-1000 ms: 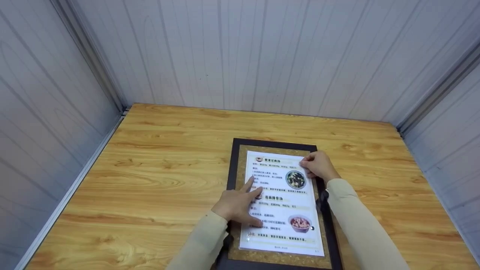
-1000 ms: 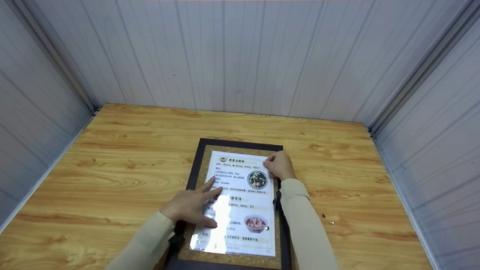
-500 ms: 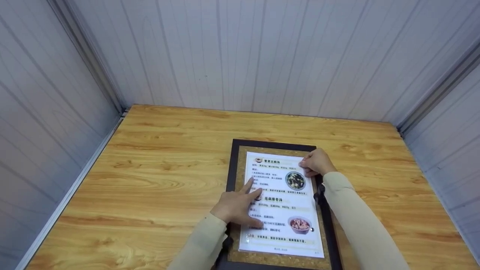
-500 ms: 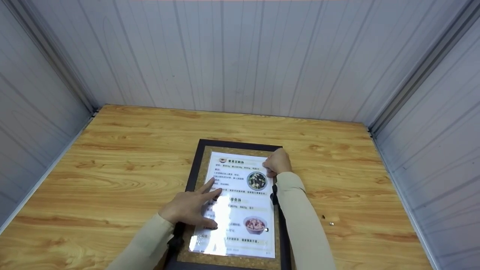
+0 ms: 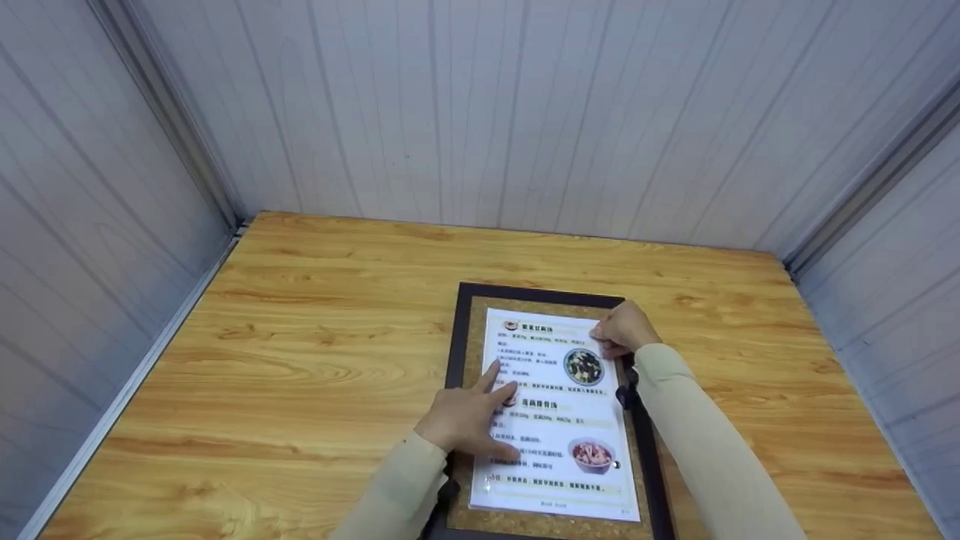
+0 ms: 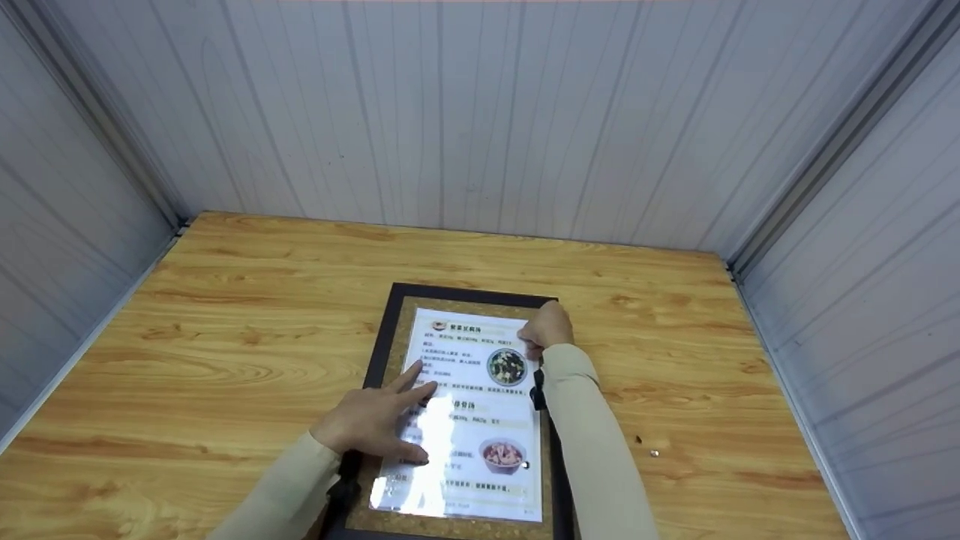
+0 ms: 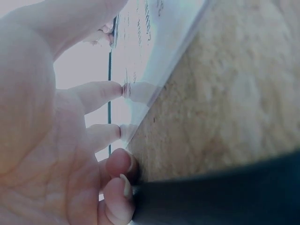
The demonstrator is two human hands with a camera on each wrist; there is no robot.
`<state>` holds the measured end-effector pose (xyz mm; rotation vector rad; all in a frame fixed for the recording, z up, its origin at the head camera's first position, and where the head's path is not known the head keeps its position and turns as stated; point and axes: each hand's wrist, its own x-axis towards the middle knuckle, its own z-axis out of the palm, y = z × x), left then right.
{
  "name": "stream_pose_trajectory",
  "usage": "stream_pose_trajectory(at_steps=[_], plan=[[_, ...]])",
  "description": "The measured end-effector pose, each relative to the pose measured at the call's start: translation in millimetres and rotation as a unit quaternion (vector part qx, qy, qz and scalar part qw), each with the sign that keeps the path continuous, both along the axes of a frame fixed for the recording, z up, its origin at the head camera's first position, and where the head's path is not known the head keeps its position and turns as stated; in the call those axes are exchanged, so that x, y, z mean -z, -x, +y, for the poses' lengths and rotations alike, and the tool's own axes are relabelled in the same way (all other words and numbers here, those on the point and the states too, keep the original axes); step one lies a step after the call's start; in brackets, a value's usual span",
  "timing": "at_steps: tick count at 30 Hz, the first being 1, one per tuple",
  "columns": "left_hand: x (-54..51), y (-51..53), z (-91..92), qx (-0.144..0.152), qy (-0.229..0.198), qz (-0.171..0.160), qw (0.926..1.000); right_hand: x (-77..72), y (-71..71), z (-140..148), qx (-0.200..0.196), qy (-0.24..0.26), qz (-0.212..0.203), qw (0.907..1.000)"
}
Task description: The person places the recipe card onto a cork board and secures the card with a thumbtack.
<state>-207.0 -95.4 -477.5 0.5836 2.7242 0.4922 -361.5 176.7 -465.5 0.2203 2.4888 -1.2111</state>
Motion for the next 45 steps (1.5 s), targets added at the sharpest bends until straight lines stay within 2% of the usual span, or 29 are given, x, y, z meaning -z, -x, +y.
stream_pose_trajectory(at_steps=[10, 22, 29, 37, 45], plan=[[1.7, -2.4, 4.4, -0.013, 0.027, 0.006, 0.9995, -2.4, 0.9, -5, 0.011, -0.012, -0.019, 0.9997], [4.3, -0.3, 8.3, -0.02, 0.036, 0.006, 0.9991, -3.5, 5.2, -5, 0.011, -0.037, -0.024, 0.999], [1.5, -1.9, 11.2, -0.014, 0.04, 0.026, 0.9988, -3.0, 9.1, -4, 0.017, -0.063, -0.046, 0.9968], [0.9, -0.7, 12.1, -0.014, 0.041, 0.021, 0.9988, -1.9, 8.3, -2, -0.012, -0.087, -0.027, 0.9958], [2.2, 0.4, 12.3, -0.018, 0.036, 0.014, 0.9991, -1.6, 6.1, -1, -0.029, -0.08, -0.003, 0.9963]])
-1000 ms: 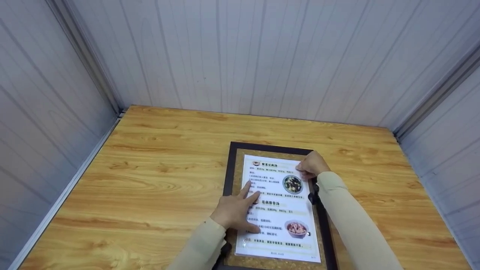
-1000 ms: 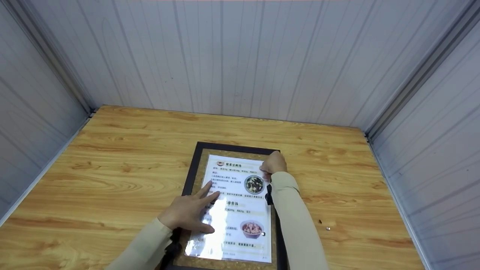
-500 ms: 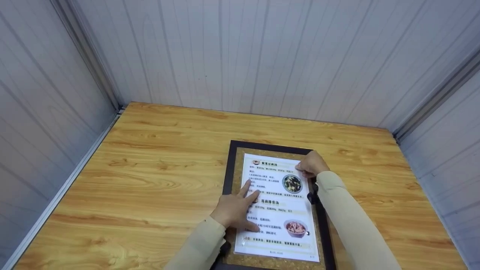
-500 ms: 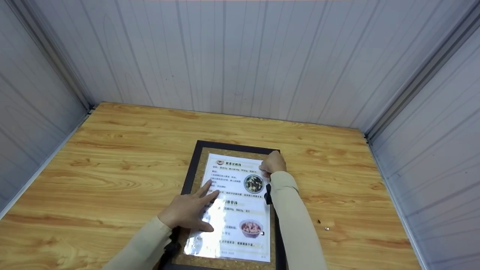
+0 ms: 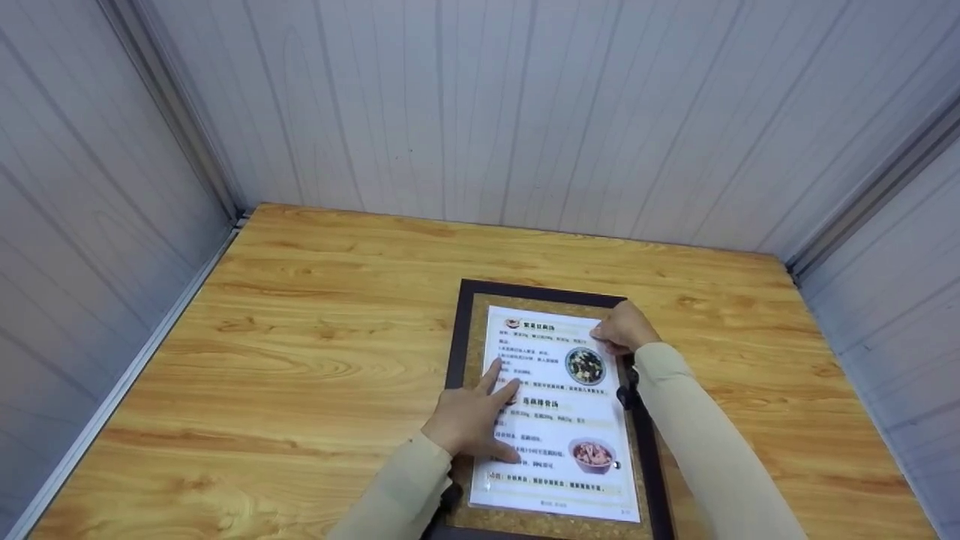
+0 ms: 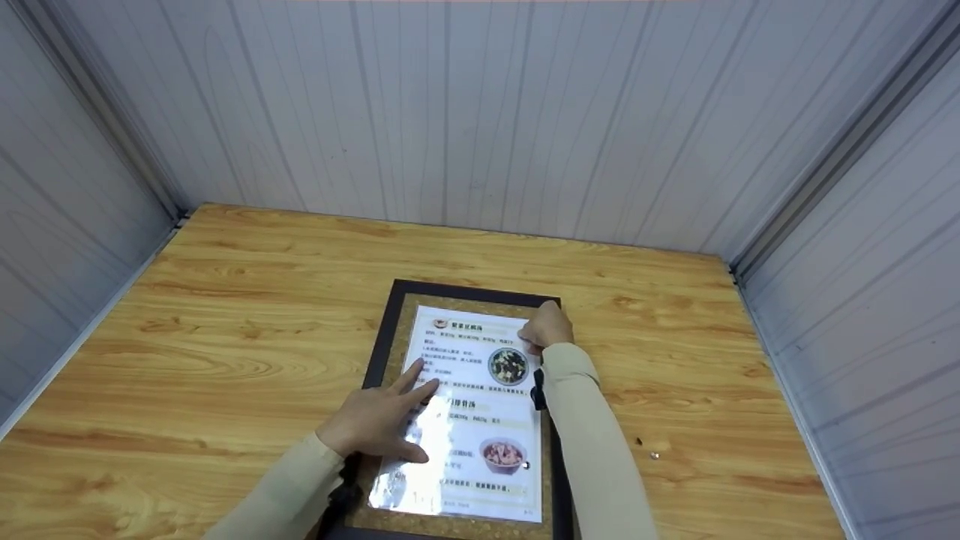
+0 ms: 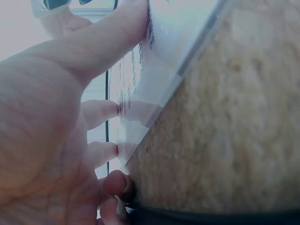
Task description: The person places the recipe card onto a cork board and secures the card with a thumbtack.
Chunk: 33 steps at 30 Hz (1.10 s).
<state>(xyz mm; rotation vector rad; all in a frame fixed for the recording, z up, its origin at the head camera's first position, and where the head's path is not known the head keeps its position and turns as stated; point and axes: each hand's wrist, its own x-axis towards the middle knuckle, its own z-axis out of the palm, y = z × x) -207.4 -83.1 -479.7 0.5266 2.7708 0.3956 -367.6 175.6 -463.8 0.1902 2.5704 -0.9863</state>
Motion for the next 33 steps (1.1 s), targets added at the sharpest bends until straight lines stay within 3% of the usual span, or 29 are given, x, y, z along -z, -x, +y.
stream_pose_trajectory(at_steps=[7, 14, 22, 28, 33], plan=[[-1.5, -3.0, -1.2, -0.01, -0.003, 0.005, 0.9999, 1.5, -2.0, -2, 0.01, 0.015, 0.01, 0.9998], [-2.7, -3.2, -2.2, 0.001, 0.015, 0.022, 0.9996, 2.6, -2.8, 0, -0.008, 0.018, 0.017, 0.9997], [-0.9, -3.6, -1.0, 0.002, 0.009, 0.017, 0.9998, 4.4, -6.8, 11, 0.026, 0.083, -0.015, 0.9962], [-1.0, -4.9, -2.0, -0.002, 0.006, 0.012, 0.9999, 5.6, -6.3, 9, 0.023, 0.043, 0.014, 0.9987], [-1.9, -4.2, -3.1, -0.002, -0.005, 0.008, 1.0, 5.7, -11.6, 1, 0.058, 0.008, 0.06, 0.9965]])
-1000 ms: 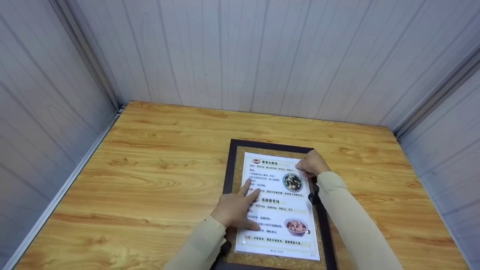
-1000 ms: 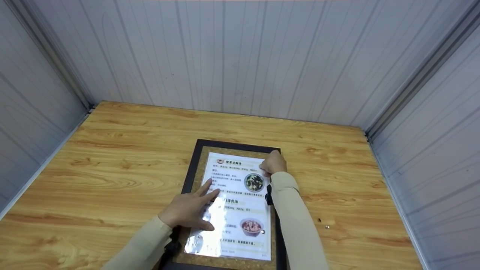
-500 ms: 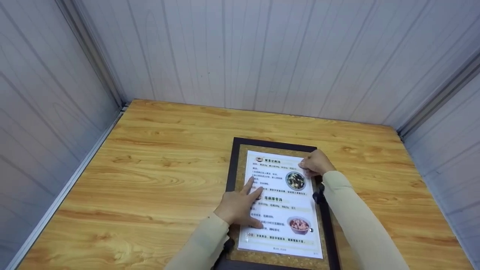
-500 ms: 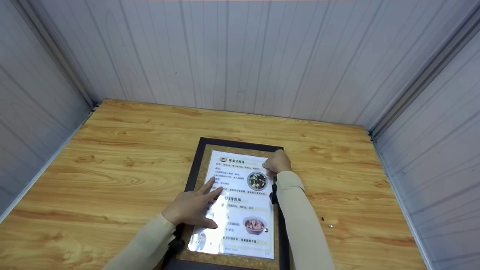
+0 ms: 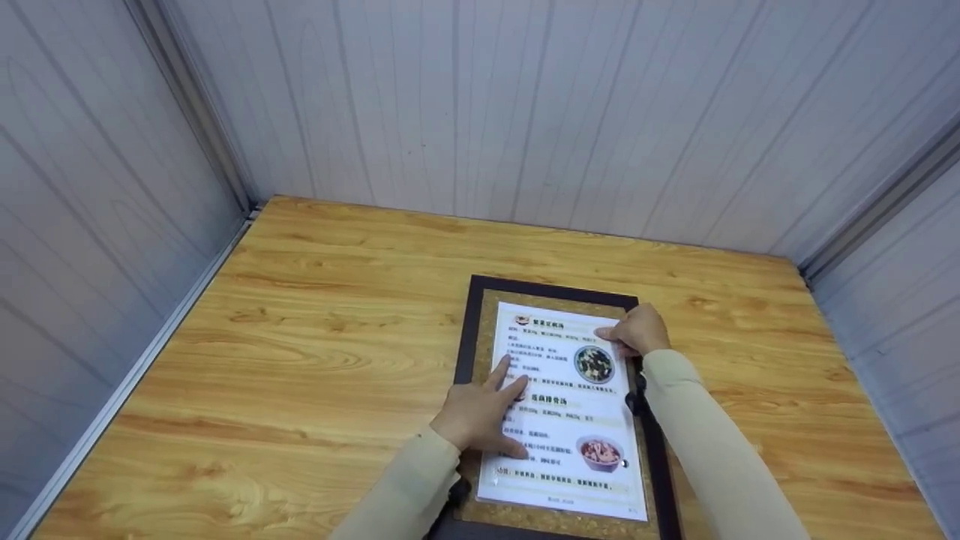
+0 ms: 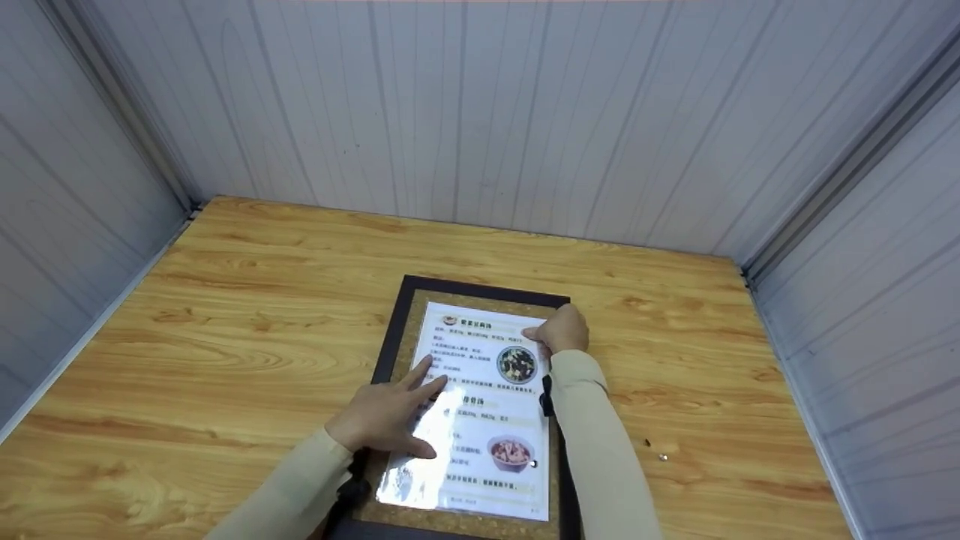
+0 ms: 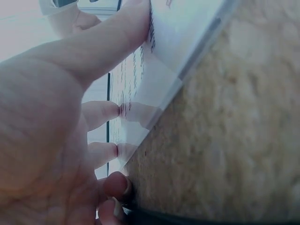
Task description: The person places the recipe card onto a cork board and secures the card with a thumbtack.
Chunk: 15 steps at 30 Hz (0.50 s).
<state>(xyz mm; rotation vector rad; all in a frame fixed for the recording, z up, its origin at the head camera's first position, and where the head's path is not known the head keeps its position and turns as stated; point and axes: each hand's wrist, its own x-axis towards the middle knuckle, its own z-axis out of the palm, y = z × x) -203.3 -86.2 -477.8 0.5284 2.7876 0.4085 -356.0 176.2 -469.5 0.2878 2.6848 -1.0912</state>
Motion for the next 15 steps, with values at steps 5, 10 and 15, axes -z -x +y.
stream_pose_trajectory(at_steps=[5, 10, 15], plan=[[1.4, 14.3, -6.5, 0.0, 0.002, -0.002, 1.0, 12.6, -2.6, -14, 0.036, -0.051, 0.061, 0.9962], [6.0, 33.9, -3.3, 0.012, -0.001, -0.001, 0.9999, 24.0, -1.1, -6, 0.057, 0.01, 0.103, 0.993], [4.0, 45.3, -4.1, 0.015, -0.012, 0.005, 0.9998, 27.3, -12.8, 11, 0.044, 0.2, 0.114, 0.9722]])
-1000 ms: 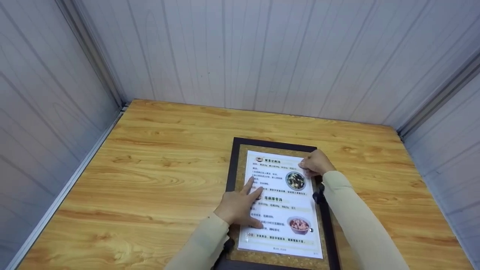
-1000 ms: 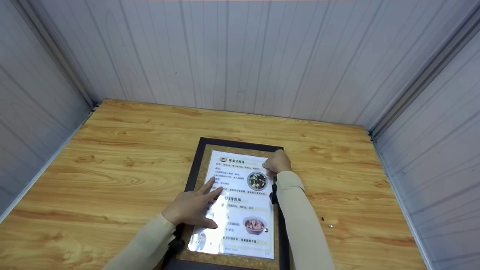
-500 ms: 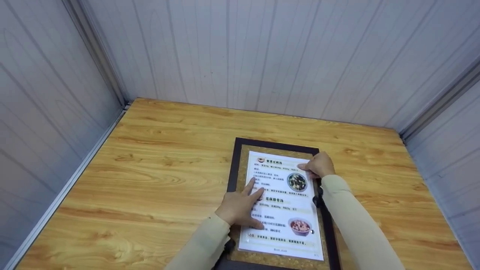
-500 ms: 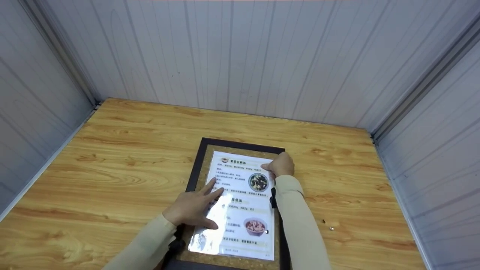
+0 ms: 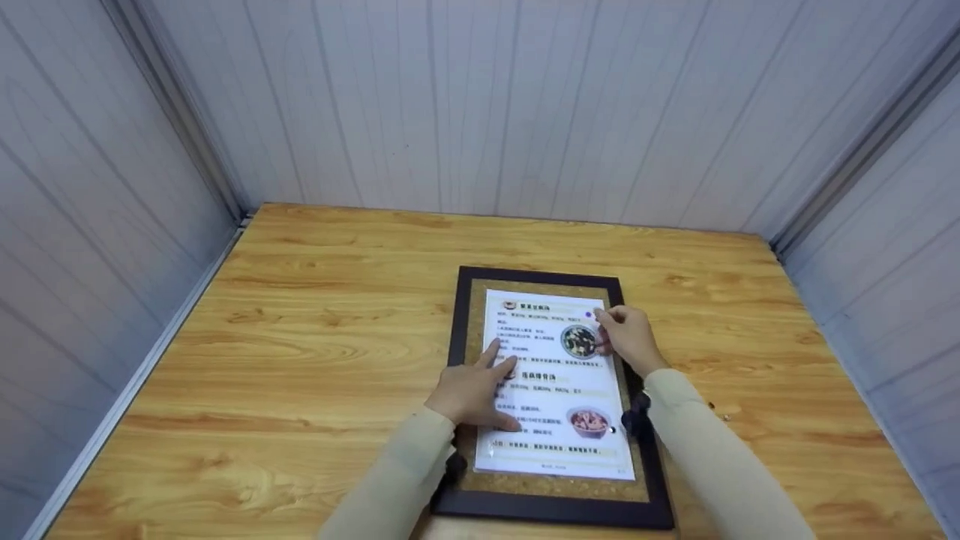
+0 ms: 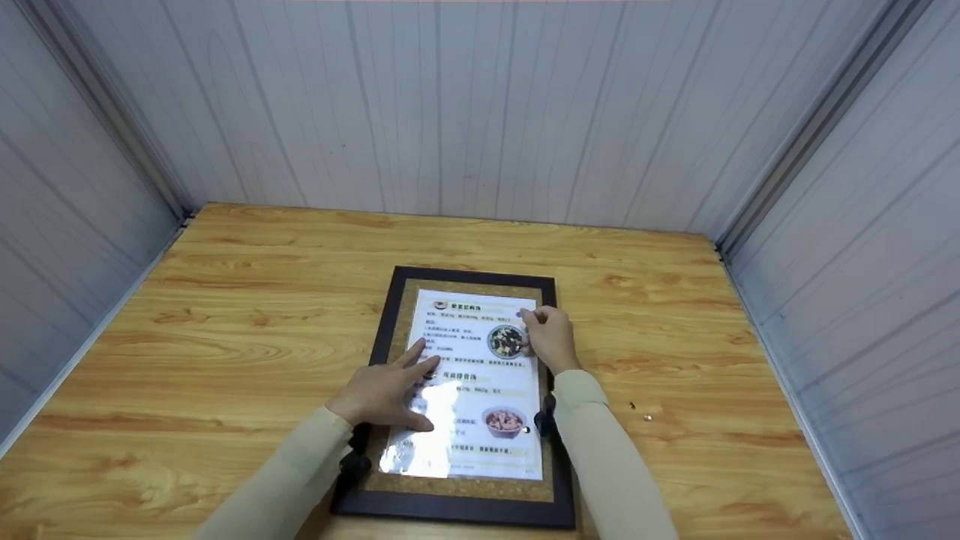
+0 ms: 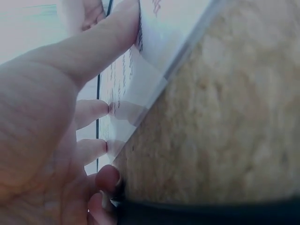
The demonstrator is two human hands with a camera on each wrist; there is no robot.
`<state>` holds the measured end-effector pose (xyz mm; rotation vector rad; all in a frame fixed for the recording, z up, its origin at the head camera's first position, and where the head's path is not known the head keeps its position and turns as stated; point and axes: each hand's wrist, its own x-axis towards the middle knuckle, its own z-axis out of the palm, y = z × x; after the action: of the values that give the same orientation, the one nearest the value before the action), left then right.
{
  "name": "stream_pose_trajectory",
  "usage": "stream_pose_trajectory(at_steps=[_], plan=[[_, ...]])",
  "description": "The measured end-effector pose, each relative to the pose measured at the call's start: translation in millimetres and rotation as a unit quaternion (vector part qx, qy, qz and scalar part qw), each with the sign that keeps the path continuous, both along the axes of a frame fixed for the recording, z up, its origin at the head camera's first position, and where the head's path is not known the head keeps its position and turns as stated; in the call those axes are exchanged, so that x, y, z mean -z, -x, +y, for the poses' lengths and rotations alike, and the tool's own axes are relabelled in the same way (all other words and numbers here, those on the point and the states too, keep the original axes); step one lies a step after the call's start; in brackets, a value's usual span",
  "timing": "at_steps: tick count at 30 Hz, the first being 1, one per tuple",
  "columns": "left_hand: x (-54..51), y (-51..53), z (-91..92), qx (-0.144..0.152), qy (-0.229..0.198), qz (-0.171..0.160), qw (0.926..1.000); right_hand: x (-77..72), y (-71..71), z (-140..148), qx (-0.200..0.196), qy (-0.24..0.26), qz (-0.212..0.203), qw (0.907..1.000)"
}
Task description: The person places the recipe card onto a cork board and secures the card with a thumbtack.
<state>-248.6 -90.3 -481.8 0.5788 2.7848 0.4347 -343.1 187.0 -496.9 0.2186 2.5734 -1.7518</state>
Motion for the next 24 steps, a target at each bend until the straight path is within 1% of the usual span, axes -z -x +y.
stream_pose_trajectory(at_steps=[1, 3, 7, 9, 11, 13, 15, 19, 22, 24], plan=[[-0.6, 0.5, -1.6, 0.0, 0.001, 0.001, 1.0, 0.8, -4.1, 3, -0.005, 0.016, 0.003, 0.9999], [-1.5, 0.2, -6.7, -0.004, 0.002, 0.004, 1.0, 2.2, -11.3, 9, -0.009, 0.021, 0.01, 0.9997], [-1.9, -4.8, -19.3, -0.022, -0.005, 0.006, 0.9997, 0.3, -20.3, 26, -0.022, -0.036, 0.03, 0.9987], [-1.6, -7.4, -23.6, -0.03, -0.009, 0.005, 0.9995, -3.9, -23.8, 39, -0.031, -0.063, 0.03, 0.9971], [-1.1, -7.8, -27.0, -0.034, -0.013, 0.007, 0.9993, -9.4, -26.7, 54, -0.038, -0.081, 0.021, 0.9958], [-1.4, -7.9, -28.9, -0.038, -0.015, 0.005, 0.9992, -15.2, -30.2, 69, -0.048, -0.089, 0.0, 0.9949], [-1.2, -7.8, -29.6, -0.04, -0.02, 0.006, 0.999, -20.1, -34.7, 83, -0.062, -0.09, -0.024, 0.9937], [-0.4, -8.6, -28.9, -0.038, -0.027, 0.008, 0.9989, -25.0, -44.9, 107, -0.09, -0.096, -0.055, 0.9898], [0.7, -8.4, -27.9, -0.032, -0.03, 0.012, 0.999, -26.3, -52.6, 120, -0.091, -0.12, -0.058, 0.9868], [1.1, -7.5, -27.6, -0.03, -0.031, 0.015, 0.999, -26.8, -57.0, 126, -0.093, -0.145, -0.055, 0.9835]])
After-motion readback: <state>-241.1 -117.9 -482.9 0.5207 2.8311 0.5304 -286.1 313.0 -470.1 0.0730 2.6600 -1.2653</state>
